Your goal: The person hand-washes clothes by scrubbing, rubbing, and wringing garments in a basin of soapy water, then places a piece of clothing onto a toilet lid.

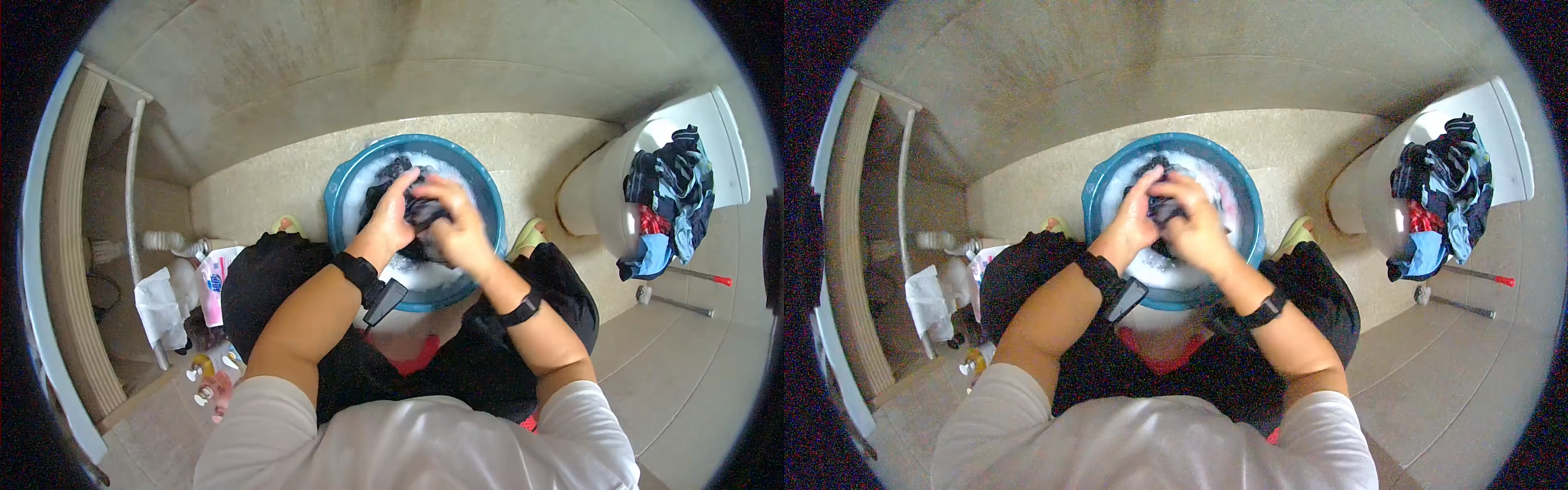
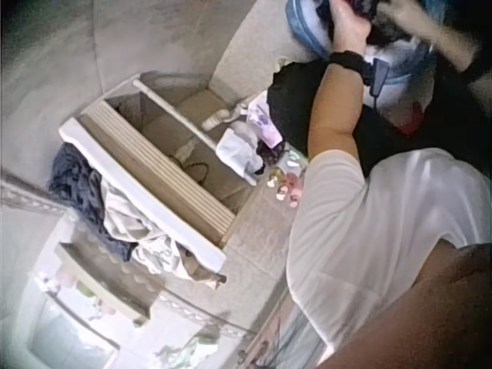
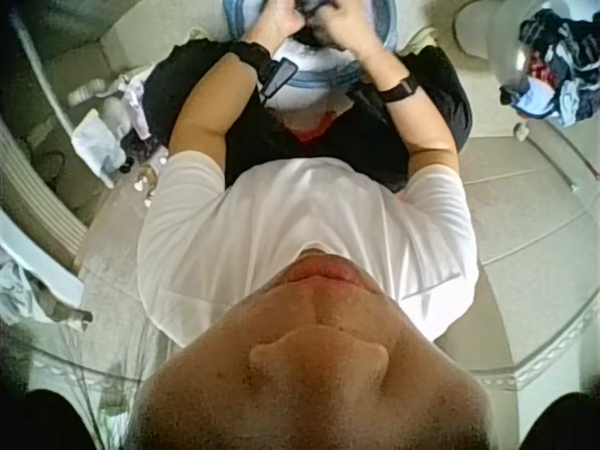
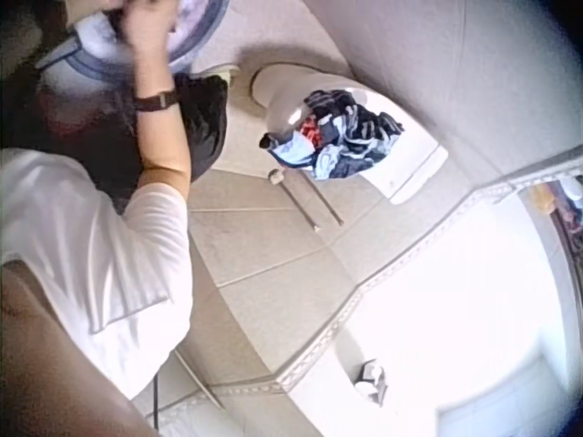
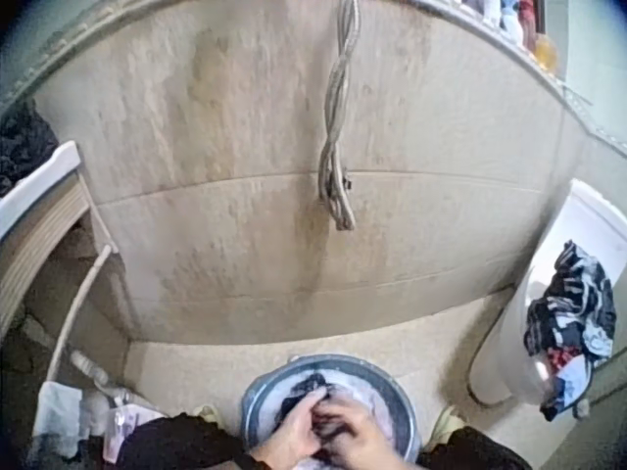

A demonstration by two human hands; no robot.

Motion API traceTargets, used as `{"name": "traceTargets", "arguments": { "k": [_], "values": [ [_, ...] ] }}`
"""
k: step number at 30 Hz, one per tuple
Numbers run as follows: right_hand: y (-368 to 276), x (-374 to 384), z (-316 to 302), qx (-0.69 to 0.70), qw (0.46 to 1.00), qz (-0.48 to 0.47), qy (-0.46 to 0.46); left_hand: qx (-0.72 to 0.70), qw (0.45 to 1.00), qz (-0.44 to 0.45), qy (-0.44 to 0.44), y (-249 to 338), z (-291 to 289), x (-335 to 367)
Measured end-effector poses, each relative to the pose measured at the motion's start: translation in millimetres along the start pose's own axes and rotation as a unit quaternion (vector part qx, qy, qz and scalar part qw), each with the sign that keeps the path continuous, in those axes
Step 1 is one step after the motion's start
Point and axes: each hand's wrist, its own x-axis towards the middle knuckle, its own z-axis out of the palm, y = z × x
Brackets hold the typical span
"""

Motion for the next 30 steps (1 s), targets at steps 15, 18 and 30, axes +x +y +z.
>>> {"name": "traceTargets", "arguments": {
  "k": [15, 18, 30],
  "values": [
    [107, 14, 11, 0.091, 0.939, 0.325, 0.062, 0.217, 0.964, 0.128, 0.08, -36, 1, 18],
    [88, 16, 9, 0.409, 0.823, 0.394, -0.001, 0.35, 0.925, 0.15, -0.001, -18, 19, -5],
    [-23, 19, 24, -0.115, 0.987, -0.095, 0.053, -0.118, 0.95, -0.039, -0.287, 7, -2, 9]
  ]
}}
